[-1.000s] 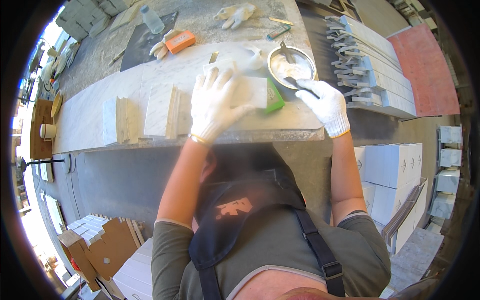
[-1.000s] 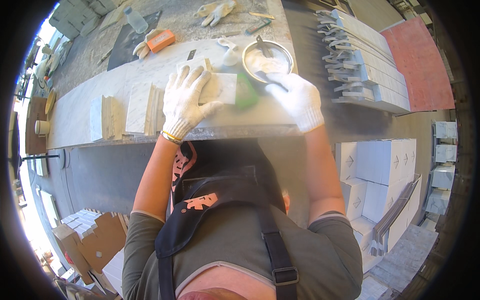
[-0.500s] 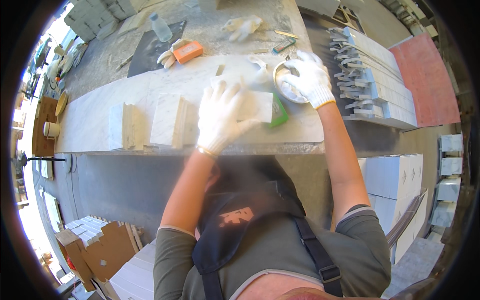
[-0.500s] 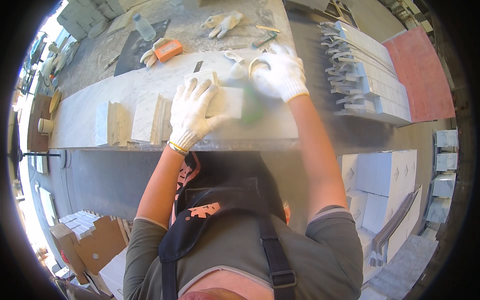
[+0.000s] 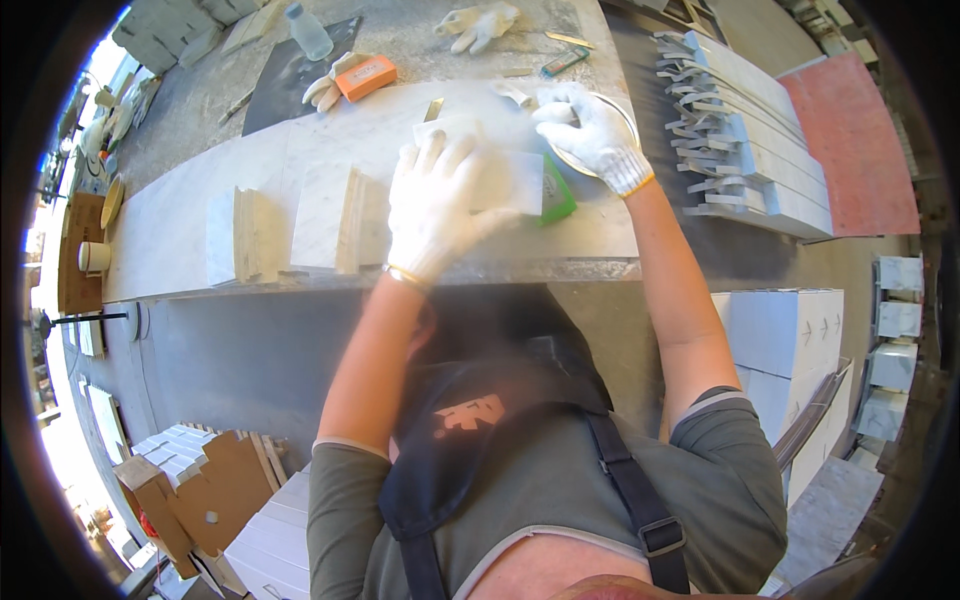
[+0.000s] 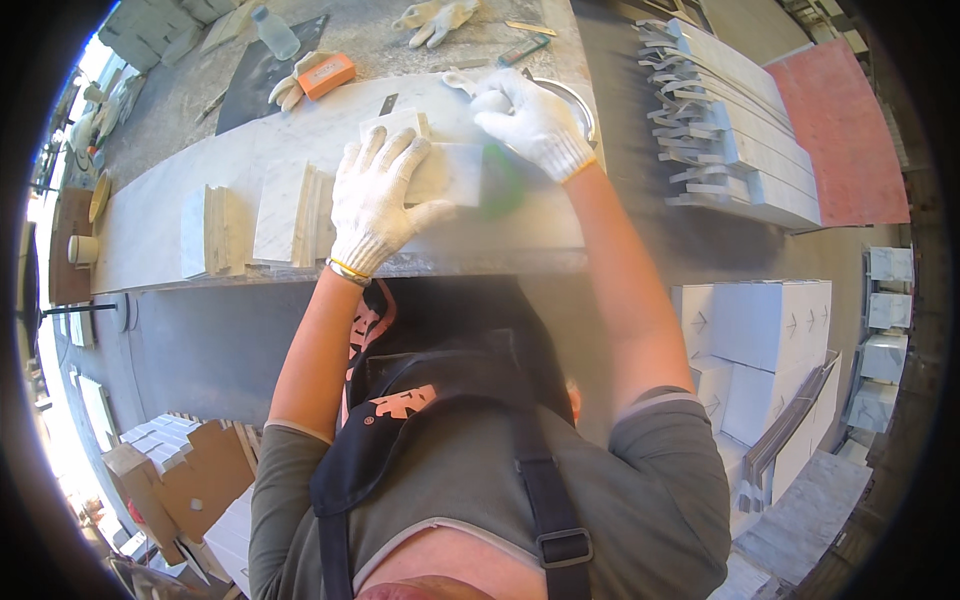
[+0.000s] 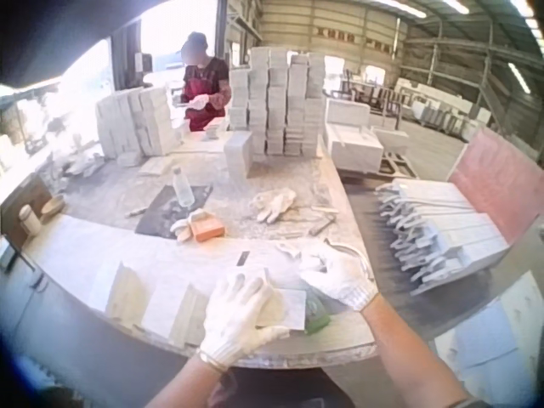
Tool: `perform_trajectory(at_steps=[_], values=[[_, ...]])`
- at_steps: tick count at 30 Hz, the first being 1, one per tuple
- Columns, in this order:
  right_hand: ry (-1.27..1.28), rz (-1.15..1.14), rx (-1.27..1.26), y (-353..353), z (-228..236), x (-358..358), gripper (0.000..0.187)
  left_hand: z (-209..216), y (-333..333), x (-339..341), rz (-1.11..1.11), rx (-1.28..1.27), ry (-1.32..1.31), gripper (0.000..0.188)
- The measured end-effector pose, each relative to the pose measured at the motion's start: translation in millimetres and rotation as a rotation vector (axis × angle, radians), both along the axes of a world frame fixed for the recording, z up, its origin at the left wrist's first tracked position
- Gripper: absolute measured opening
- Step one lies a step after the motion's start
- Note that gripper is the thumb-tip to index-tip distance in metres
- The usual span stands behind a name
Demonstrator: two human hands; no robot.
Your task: The person repeatedly picks up small rectangular blocks from a workbench and sands their edges and faces with a green sanding block. They rotate each block to treat multiple sides, then place it back on the table and repeat the process with another block.
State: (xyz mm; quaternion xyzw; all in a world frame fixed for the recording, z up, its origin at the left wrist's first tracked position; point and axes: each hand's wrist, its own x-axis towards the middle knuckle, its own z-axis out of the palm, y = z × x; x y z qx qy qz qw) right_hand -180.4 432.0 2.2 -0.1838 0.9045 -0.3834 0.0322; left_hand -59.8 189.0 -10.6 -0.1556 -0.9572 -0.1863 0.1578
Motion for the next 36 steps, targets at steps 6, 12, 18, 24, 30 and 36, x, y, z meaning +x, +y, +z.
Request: perform_trajectory(at_steps=[6,12,18,24,30,36], values=[[-0.131,-0.038,-0.149,38.5,26.1,58.8,0.052,-3.6,0.1,-0.1,0.009,0.003,-0.007,0.083],[-0.161,0.067,-0.172,46.8,32.7,86.6,0.041,-4.9,0.8,0.6,0.018,-0.024,0.043,0.082],[-0.183,0.088,-0.102,44.5,43.1,91.3,0.027,-3.0,1.0,0.9,0.014,-0.016,0.036,0.080],[-0.180,0.114,-0.092,43.4,45.0,90.1,0.025,-3.8,0.8,0.6,0.012,-0.017,0.040,0.080],[-0.102,0.126,-0.081,44.3,41.4,87.6,0.025,-4.9,0.7,0.5,0.019,-0.024,0.044,0.080],[-0.122,0.117,-0.060,43.0,43.1,87.0,0.025,-4.8,0.8,0.3,0.020,-0.020,0.031,0.081]])
